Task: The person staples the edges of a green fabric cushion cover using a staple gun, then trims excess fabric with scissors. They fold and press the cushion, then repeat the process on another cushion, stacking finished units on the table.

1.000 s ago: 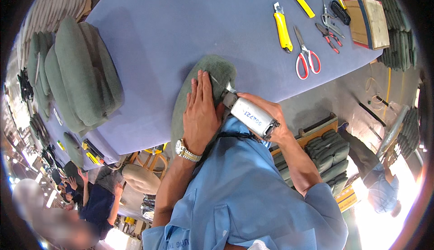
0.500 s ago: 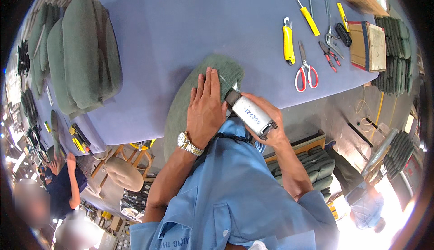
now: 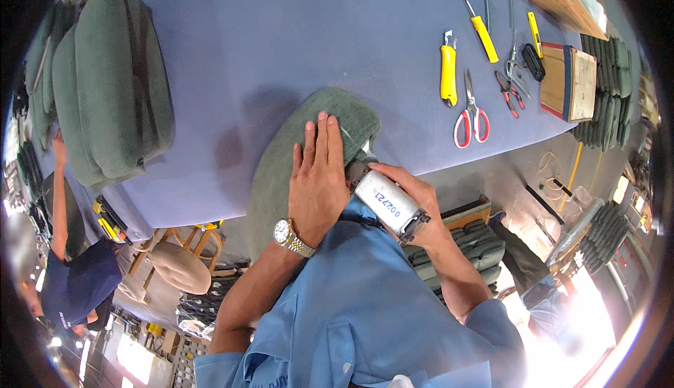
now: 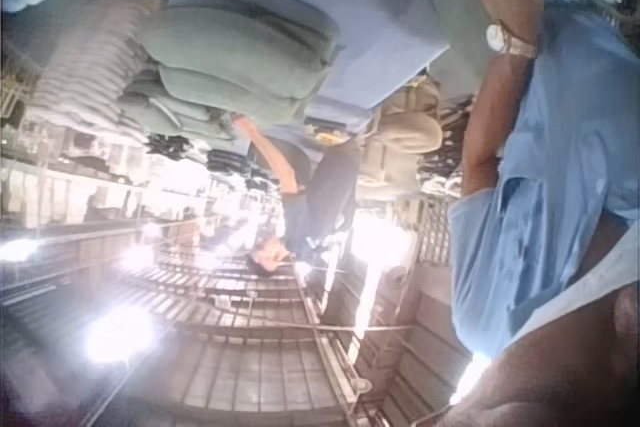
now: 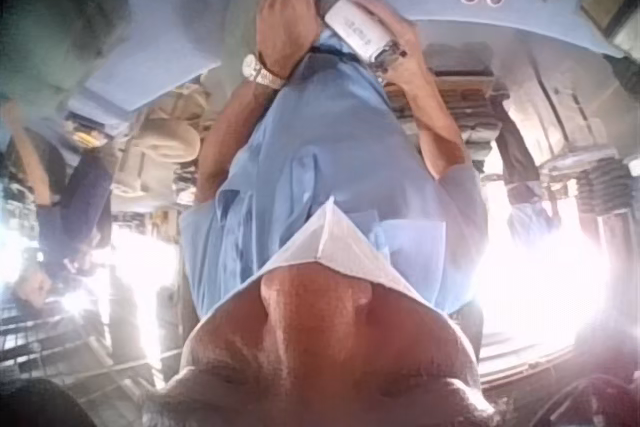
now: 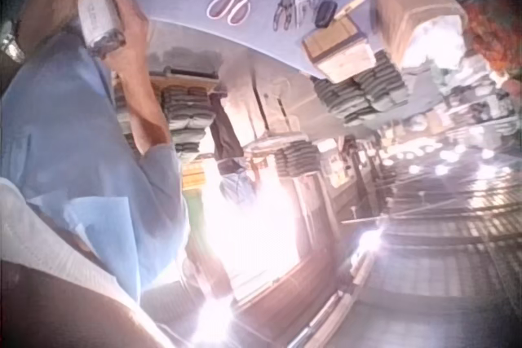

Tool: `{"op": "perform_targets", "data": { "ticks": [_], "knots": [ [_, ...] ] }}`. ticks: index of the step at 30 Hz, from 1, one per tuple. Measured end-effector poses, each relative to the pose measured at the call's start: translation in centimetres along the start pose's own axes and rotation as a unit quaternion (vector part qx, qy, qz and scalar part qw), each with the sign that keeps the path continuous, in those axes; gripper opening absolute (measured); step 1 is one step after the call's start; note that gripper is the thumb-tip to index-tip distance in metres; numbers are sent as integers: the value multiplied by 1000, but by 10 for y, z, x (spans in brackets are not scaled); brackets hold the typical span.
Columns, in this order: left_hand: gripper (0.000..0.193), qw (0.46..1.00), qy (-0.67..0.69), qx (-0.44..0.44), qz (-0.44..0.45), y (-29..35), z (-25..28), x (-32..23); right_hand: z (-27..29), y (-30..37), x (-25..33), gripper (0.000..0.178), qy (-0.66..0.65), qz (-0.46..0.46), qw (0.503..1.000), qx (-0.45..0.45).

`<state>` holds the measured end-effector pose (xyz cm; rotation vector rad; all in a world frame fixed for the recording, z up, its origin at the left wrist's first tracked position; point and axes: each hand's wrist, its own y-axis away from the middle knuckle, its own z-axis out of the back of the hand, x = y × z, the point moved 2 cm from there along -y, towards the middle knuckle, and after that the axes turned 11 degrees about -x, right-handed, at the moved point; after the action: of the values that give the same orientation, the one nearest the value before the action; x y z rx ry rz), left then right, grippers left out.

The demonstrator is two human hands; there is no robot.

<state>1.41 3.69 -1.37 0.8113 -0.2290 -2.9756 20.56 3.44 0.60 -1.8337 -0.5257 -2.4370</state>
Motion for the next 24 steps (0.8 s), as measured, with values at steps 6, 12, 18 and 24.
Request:
{"op": "perform_targets", "data": {
  "ticks": [6, 12, 18, 24],
  "knots": [
    [86, 999, 18, 30, -6, -7, 7, -2, -6, -6, -7, 62, 17, 8, 1000, -26],
    [76, 875, 450, 179, 8, -17, 16, 70, -10, 1, -12, 59, 4, 49, 998, -42],
    [65, 960, 242, 132, 57, 9, 6, 79, -15, 5, -16, 61, 6, 72, 996, -57],
    [74, 979, 171, 107, -8, 19, 18, 44, -17, 8, -16, 60, -11, 51, 997, -60]
  ]
}}
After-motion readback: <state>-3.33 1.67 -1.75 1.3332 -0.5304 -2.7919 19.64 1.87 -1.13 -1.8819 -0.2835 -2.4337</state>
